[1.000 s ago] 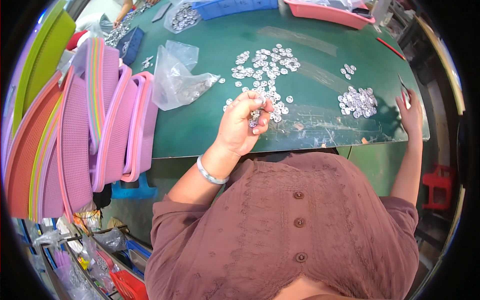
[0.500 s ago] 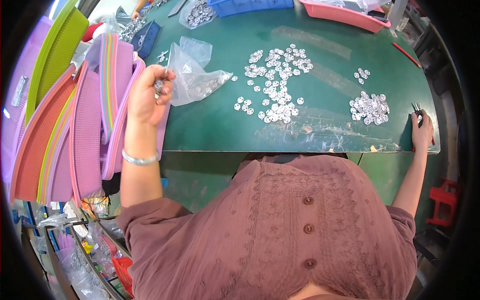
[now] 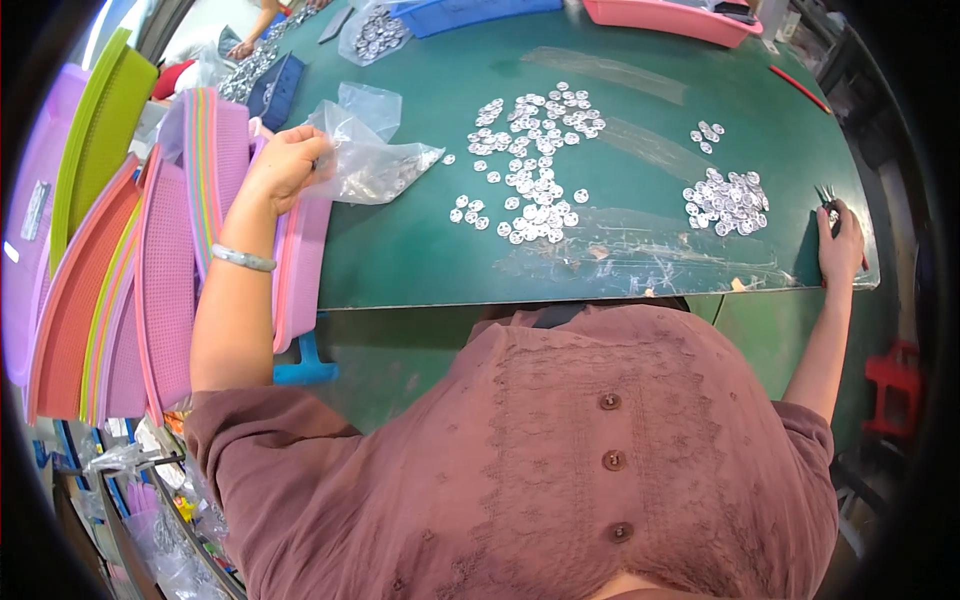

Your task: The person picks up small circular metal components and uses pliers to crimp or attach a wire to each one before placing them in a group.

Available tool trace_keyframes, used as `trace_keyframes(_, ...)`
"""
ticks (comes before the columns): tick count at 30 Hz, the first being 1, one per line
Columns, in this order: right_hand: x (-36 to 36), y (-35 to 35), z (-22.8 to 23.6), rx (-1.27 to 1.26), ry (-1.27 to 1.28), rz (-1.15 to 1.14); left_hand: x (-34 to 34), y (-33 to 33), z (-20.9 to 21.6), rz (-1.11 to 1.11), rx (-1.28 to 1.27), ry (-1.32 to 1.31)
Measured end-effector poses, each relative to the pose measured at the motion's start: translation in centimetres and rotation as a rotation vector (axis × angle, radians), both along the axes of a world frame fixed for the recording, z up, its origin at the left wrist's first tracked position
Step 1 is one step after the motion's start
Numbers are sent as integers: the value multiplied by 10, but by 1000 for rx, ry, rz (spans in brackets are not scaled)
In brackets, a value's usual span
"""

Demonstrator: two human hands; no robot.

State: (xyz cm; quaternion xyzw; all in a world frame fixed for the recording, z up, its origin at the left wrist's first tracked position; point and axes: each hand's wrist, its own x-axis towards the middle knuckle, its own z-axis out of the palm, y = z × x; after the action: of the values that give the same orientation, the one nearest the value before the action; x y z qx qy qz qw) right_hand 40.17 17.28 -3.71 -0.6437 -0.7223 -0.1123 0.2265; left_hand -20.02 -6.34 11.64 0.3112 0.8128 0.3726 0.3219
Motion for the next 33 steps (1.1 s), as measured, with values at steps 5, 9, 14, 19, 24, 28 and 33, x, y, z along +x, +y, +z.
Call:
trace_keyframes(5, 4, 5, 1, -45, 44, 94, 21, -3, 12, -74, -231, 262)
trace_keyframes(9, -21, -5, 25, 74, -83, 66, 22, -9, 9, -151, -131, 436)
trace_keyframes(14, -106, -3, 61, -13, 24, 571, 81, -9, 5, -215, 585, 908)
trace_keyframes(19, -214, -8, 75, -372, 8, 966, 130, -4, -39, -486, 286, 675)
trace_keyframes(24, -312, 11, 57, -465, -141, 991, 104, 15, -106, -460, 176, 796)
trace_keyframes(28, -363, 17, 56, -562, -130, 917, 102, 35, -121, -399, 183, 781)
trace_keyframes(33, -380, -5, 51, -515, -173, 1116, 114, 51, -123, -432, 259, 764)
